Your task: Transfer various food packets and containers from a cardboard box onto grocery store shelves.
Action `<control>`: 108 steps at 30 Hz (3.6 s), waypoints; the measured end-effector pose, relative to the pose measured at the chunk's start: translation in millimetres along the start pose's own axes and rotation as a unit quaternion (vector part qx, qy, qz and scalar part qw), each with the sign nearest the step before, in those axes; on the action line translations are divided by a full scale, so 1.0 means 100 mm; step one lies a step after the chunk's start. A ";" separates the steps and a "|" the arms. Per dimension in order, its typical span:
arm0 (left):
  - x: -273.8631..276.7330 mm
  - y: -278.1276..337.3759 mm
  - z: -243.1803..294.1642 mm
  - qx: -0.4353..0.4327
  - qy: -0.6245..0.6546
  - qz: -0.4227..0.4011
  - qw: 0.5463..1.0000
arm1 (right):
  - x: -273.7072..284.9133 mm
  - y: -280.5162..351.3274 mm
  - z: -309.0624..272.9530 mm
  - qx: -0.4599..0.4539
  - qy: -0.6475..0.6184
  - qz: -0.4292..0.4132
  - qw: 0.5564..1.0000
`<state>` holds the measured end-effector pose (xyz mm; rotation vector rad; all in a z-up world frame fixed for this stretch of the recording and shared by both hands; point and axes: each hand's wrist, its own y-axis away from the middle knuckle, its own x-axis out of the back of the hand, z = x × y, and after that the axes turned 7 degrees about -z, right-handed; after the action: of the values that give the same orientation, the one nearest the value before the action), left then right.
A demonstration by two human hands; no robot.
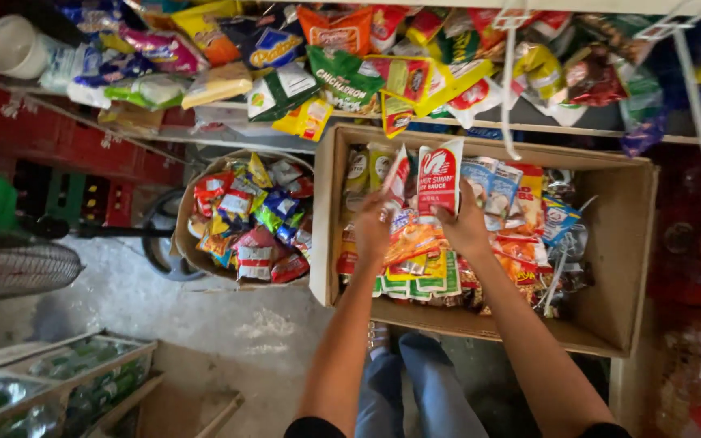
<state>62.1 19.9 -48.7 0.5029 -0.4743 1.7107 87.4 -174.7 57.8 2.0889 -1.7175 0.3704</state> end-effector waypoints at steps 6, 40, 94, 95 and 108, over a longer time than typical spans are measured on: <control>0.86 -0.12 0.57 0.134 0.058 -0.054 0.988 | -0.39 -0.19 0.01 0.117 0.075 0.018 0.990; 1.91 0.04 4.40 -0.453 0.062 -0.011 0.889 | 1.96 0.78 -2.83 0.343 0.148 0.279 0.885; 0.66 1.51 1.09 0.292 0.407 -0.186 0.845 | -0.04 1.35 -0.37 -0.030 -0.165 -0.282 0.945; 0.50 1.61 0.77 0.256 0.377 -0.180 0.871 | -0.17 1.40 -0.24 -0.112 -0.226 -0.296 0.921; 0.68 0.48 0.35 0.041 0.106 -0.025 0.993 | -0.92 0.41 0.11 0.064 -0.309 -0.066 0.947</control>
<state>5.3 45.9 17.2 0.3825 -0.2374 1.7183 27.7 -106.2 12.4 2.5843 -1.8913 -0.2571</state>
